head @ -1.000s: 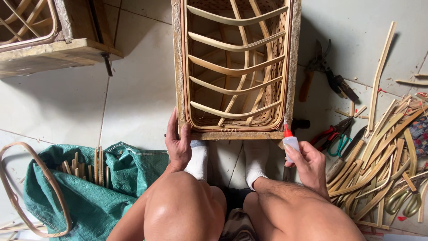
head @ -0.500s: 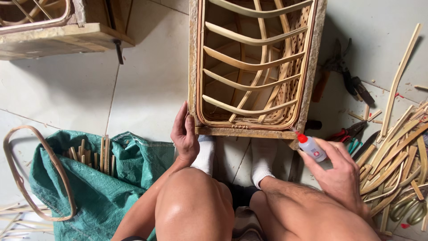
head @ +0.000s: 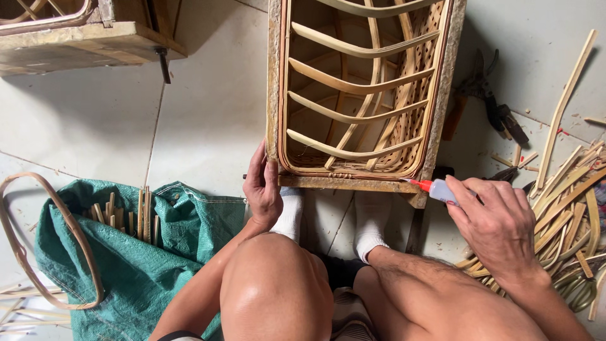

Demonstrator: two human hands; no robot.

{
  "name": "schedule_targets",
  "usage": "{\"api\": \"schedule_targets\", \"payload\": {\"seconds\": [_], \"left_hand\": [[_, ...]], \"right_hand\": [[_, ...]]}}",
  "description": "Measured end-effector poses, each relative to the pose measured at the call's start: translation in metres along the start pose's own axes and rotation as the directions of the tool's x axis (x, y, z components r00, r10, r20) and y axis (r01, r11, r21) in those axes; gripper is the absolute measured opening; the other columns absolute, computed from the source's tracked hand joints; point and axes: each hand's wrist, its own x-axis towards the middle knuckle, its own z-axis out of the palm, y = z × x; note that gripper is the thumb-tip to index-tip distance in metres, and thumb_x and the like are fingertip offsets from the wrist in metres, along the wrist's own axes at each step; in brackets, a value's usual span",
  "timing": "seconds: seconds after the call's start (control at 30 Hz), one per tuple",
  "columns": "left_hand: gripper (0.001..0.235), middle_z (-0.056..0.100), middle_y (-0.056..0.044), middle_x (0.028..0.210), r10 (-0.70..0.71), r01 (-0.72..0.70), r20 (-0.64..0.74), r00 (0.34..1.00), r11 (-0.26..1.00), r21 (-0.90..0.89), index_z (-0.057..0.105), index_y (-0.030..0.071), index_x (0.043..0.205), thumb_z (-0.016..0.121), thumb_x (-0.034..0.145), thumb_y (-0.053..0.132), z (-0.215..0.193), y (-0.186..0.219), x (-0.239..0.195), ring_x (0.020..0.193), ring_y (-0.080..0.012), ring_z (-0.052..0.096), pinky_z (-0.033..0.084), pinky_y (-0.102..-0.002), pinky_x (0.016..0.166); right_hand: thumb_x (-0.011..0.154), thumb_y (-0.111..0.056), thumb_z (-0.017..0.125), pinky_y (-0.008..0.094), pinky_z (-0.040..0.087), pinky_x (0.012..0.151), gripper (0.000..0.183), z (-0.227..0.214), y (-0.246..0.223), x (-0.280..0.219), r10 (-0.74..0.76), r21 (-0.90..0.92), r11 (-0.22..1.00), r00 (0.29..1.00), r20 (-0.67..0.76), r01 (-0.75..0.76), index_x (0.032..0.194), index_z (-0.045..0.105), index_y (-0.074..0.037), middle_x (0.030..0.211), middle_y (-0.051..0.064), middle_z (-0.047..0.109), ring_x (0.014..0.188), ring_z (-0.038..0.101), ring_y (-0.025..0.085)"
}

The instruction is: The person applies glue to the rim of a rectangular woven basket frame and uses a hammer to tap and secure the bamboo strips into place. They repeatedly apply glue and hammer the edges to ensure the frame is properly attached.

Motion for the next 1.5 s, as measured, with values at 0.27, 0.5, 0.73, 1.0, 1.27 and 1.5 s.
{"api": "schedule_targets", "payload": {"seconds": [0.27, 0.5, 0.73, 1.0, 1.27, 1.5], "left_hand": [[0.044, 0.057, -0.016, 0.15, -0.002, 0.001, 0.027, 1.0, 1.0, 0.028, 0.047, -0.004, 0.152, 0.051, 0.111, 0.008, 0.0, 0.007, 0.0, 0.138, -0.02, 0.054, 0.04, -0.033, 0.119], [0.043, 0.055, -0.016, 0.152, 0.046, -0.048, 0.035, 0.998, 0.998, 0.05, 0.047, -0.003, 0.152, 0.051, 0.111, 0.009, 0.001, 0.008, 0.001, 0.142, -0.0222, 0.052, 0.038, -0.034, 0.122], [0.042, 0.055, -0.016, 0.152, 0.025, -0.026, 0.025, 0.999, 0.999, 0.033, 0.048, -0.002, 0.152, 0.049, 0.112, 0.01, 0.0, 0.008, 0.002, 0.141, -0.023, 0.052, 0.038, -0.035, 0.122], [0.043, 0.054, -0.017, 0.153, 0.05, -0.052, 0.026, 0.998, 0.997, 0.057, 0.047, -0.002, 0.152, 0.051, 0.111, 0.011, -0.001, 0.009, 0.002, 0.143, -0.0245, 0.051, 0.037, -0.035, 0.123], [0.044, 0.055, -0.016, 0.152, 0.025, -0.025, 0.014, 1.0, 0.999, 0.046, 0.047, 0.0, 0.153, 0.05, 0.112, 0.013, -0.002, 0.01, 0.001, 0.143, -0.0236, 0.052, 0.038, -0.035, 0.123], [0.044, 0.055, -0.016, 0.152, 0.02, -0.021, 0.023, 1.0, 0.999, 0.045, 0.047, 0.001, 0.154, 0.05, 0.112, 0.015, -0.001, 0.011, 0.001, 0.142, -0.0232, 0.052, 0.039, -0.035, 0.122]], "right_hand": [[0.081, -0.018, 0.084, 0.038, 0.046, 0.085, 0.045, -0.004, -0.009, 0.013, -0.043, 0.053, 0.998, 0.999, 0.0, 0.043, 0.124, 0.075, -0.011, 0.106, 0.0, 0.069, 0.097, 0.061, 0.021], [0.079, -0.019, 0.084, 0.037, 0.046, 0.085, 0.044, -0.006, -0.011, 0.021, -0.062, 0.053, 0.997, 0.998, 0.022, 0.061, 0.121, 0.076, -0.011, 0.102, -0.001, 0.069, 0.097, 0.062, 0.02], [0.076, -0.023, 0.086, 0.037, 0.047, 0.085, 0.047, 0.003, -0.029, 0.038, -0.152, 0.117, 0.982, 0.988, 0.027, 0.148, 0.12, 0.076, -0.01, 0.1, 0.0, 0.069, 0.093, 0.061, 0.019], [0.073, -0.02, 0.085, 0.037, 0.048, 0.077, 0.048, -0.003, -0.043, 0.049, -0.199, 0.108, 0.976, 0.977, 0.071, 0.191, 0.118, 0.075, -0.006, 0.097, 0.003, 0.07, 0.086, 0.062, 0.02], [0.073, -0.021, 0.085, 0.037, 0.049, 0.075, 0.048, 0.004, -0.062, 0.069, -0.282, 0.176, 0.947, 0.958, 0.049, 0.27, 0.117, 0.075, -0.004, 0.092, 0.006, 0.07, 0.082, 0.064, 0.021], [0.071, -0.022, 0.086, 0.037, 0.052, 0.075, 0.05, -0.002, -0.068, 0.079, -0.304, 0.176, 0.942, 0.949, 0.083, 0.287, 0.115, 0.074, -0.005, 0.093, 0.007, 0.071, 0.083, 0.066, 0.022]]}}
